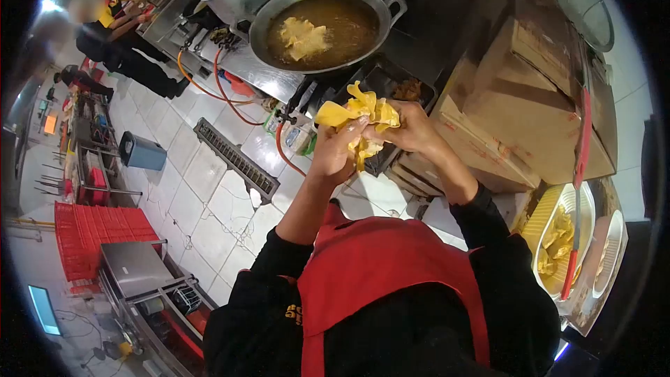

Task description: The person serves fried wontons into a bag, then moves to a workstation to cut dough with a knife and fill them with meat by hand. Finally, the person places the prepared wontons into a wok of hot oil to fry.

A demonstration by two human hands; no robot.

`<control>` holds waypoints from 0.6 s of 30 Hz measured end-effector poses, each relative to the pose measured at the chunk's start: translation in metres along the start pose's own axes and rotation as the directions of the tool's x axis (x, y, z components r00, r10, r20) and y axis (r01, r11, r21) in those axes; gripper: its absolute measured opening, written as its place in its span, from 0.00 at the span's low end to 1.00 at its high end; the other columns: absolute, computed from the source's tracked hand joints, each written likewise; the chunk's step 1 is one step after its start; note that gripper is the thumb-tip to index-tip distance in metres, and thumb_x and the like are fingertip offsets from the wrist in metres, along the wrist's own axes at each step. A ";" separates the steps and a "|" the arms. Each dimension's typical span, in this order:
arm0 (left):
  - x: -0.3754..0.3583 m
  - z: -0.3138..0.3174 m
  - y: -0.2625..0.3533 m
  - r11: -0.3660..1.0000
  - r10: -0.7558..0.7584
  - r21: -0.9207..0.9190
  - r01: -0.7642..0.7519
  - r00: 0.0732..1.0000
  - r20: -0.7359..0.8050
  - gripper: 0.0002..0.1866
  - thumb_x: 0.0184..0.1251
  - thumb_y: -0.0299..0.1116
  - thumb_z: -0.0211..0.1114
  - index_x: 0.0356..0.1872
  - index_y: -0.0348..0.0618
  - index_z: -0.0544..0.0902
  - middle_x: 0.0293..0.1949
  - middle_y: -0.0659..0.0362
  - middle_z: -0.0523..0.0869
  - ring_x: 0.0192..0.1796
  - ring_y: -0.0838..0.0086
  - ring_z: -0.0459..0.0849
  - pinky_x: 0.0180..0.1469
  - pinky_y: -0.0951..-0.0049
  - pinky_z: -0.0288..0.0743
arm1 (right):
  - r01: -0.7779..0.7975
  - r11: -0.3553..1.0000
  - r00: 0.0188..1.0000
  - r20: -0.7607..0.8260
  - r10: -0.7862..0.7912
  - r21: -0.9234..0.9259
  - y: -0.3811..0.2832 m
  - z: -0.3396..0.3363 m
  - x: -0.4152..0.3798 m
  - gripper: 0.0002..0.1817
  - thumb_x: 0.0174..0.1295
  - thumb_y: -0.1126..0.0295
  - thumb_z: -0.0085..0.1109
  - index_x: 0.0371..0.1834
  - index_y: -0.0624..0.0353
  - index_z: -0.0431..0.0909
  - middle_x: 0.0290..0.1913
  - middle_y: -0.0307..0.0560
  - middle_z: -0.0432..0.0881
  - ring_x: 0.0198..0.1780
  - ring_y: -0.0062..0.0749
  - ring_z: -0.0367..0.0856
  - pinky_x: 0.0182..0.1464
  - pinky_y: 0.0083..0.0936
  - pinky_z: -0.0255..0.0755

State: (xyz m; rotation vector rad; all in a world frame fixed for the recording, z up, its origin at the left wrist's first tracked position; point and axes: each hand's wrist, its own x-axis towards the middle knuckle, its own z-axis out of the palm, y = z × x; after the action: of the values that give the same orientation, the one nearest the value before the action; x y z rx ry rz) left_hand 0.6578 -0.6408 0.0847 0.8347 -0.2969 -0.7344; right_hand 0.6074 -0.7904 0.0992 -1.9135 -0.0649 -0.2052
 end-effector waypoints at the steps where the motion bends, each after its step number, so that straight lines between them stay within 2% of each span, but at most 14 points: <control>1: 0.008 -0.013 0.006 1.000 -0.001 0.002 0.001 1.000 0.005 0.13 0.59 0.25 0.56 0.46 0.37 0.72 0.42 0.57 0.78 0.44 0.74 0.78 0.45 0.74 0.73 | 0.001 1.000 1.000 -0.005 -0.001 -0.001 0.007 0.007 0.011 0.15 0.47 0.67 0.65 0.35 0.65 0.76 0.26 0.47 0.80 0.25 0.23 0.76 0.31 0.22 0.70; 3: 0.020 -0.031 0.009 0.999 -0.037 0.022 0.036 0.999 0.026 0.15 0.60 0.25 0.55 0.49 0.36 0.71 0.48 0.54 0.76 0.46 0.69 0.78 0.47 0.69 0.73 | -0.036 0.996 0.999 -0.024 0.038 0.080 0.024 0.015 0.022 0.18 0.50 0.62 0.66 0.37 0.65 0.77 0.27 0.43 0.80 0.27 0.17 0.73 0.31 0.20 0.70; 5: 0.024 -0.044 0.019 0.998 -0.056 -0.001 0.056 0.998 0.023 0.14 0.60 0.27 0.56 0.48 0.39 0.73 0.50 0.53 0.75 0.48 0.66 0.77 0.50 0.69 0.70 | -0.059 0.998 0.995 -0.085 0.060 0.008 0.025 0.025 0.034 0.18 0.49 0.63 0.66 0.37 0.66 0.77 0.27 0.44 0.81 0.27 0.17 0.74 0.32 0.20 0.70; 6: 0.028 -0.056 0.021 0.923 0.136 0.349 -0.162 0.986 0.098 0.16 0.60 0.27 0.56 0.50 0.38 0.70 0.47 0.55 0.75 0.47 0.70 0.76 0.49 0.72 0.70 | -0.099 0.994 0.987 -0.121 0.103 0.042 0.028 0.033 0.040 0.17 0.48 0.64 0.67 0.37 0.66 0.77 0.27 0.43 0.81 0.28 0.17 0.74 0.33 0.20 0.70; 7: 0.032 -0.069 0.024 0.688 0.287 0.627 -0.367 0.930 0.229 0.18 0.60 0.27 0.57 0.51 0.37 0.68 0.44 0.57 0.76 0.46 0.74 0.76 0.48 0.75 0.71 | -0.138 0.987 0.977 -0.150 0.149 0.078 0.031 0.041 0.048 0.17 0.48 0.65 0.67 0.36 0.65 0.78 0.28 0.42 0.81 0.29 0.17 0.75 0.34 0.19 0.70; 8: 0.040 -0.085 0.029 0.629 0.245 0.663 -0.406 0.913 0.327 0.19 0.60 0.28 0.57 0.52 0.37 0.68 0.45 0.56 0.76 0.46 0.75 0.76 0.48 0.75 0.70 | -0.144 0.987 0.976 -0.152 0.154 0.075 0.033 0.049 0.056 0.17 0.48 0.65 0.67 0.36 0.65 0.78 0.28 0.42 0.81 0.29 0.17 0.75 0.34 0.19 0.70; 11: 0.046 -0.111 0.048 0.646 0.274 0.635 -0.422 0.906 0.323 0.20 0.61 0.28 0.56 0.53 0.36 0.67 0.45 0.56 0.76 0.46 0.75 0.76 0.48 0.75 0.70 | -0.147 0.951 0.958 -0.201 0.205 0.271 0.038 0.074 0.082 0.15 0.45 0.69 0.69 0.35 0.65 0.79 0.31 0.41 0.82 0.31 0.17 0.75 0.36 0.18 0.70; 12: 0.049 -0.117 0.055 0.650 0.272 0.634 -0.419 0.907 0.321 0.20 0.61 0.28 0.56 0.53 0.36 0.67 0.45 0.56 0.76 0.46 0.75 0.76 0.48 0.75 0.70 | -0.165 0.950 0.955 -0.198 0.221 0.266 0.033 0.080 0.090 0.16 0.45 0.69 0.69 0.36 0.64 0.79 0.31 0.41 0.82 0.32 0.17 0.75 0.36 0.19 0.70; 14: 0.055 -0.123 0.073 0.920 0.078 0.369 -0.132 0.984 0.158 0.18 0.60 0.29 0.57 0.51 0.36 0.69 0.44 0.57 0.76 0.45 0.75 0.76 0.47 0.74 0.71 | -0.166 0.958 0.955 -0.204 0.214 0.232 0.039 0.093 0.106 0.16 0.45 0.68 0.69 0.36 0.64 0.79 0.31 0.43 0.82 0.32 0.18 0.76 0.36 0.19 0.71; 15: 0.058 -0.129 0.080 0.980 -0.045 0.197 0.023 0.993 0.106 0.17 0.60 0.29 0.57 0.50 0.35 0.70 0.43 0.57 0.77 0.45 0.76 0.76 0.47 0.74 0.71 | -0.161 0.966 0.956 -0.211 0.203 0.201 0.041 0.098 0.115 0.16 0.44 0.67 0.70 0.35 0.63 0.79 0.30 0.44 0.82 0.31 0.20 0.77 0.36 0.20 0.71; 16: 0.062 -0.138 0.083 0.981 -0.050 0.194 0.028 0.993 0.108 0.17 0.60 0.29 0.57 0.50 0.35 0.70 0.43 0.57 0.77 0.45 0.76 0.76 0.47 0.74 0.71 | -0.167 0.966 0.954 -0.213 0.209 0.200 0.041 0.103 0.123 0.16 0.44 0.67 0.70 0.35 0.63 0.79 0.30 0.44 0.82 0.31 0.20 0.77 0.36 0.20 0.71; 18: 0.068 -0.159 0.084 0.987 -0.099 0.130 0.099 0.995 -0.004 0.14 0.61 0.29 0.56 0.46 0.35 0.72 0.39 0.59 0.78 0.39 0.77 0.78 0.41 0.76 0.73 | -0.175 0.982 0.962 -0.222 0.156 -0.069 0.040 0.112 0.137 0.21 0.42 0.64 0.70 0.38 0.63 0.78 0.30 0.49 0.81 0.31 0.28 0.80 0.36 0.23 0.72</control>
State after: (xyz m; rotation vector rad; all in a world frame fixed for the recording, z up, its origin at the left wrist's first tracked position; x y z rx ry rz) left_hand 0.8274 -0.5605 0.0421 0.9771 -0.3100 -0.8155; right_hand 0.7608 -0.7064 0.0487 -1.9618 0.2535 -0.3055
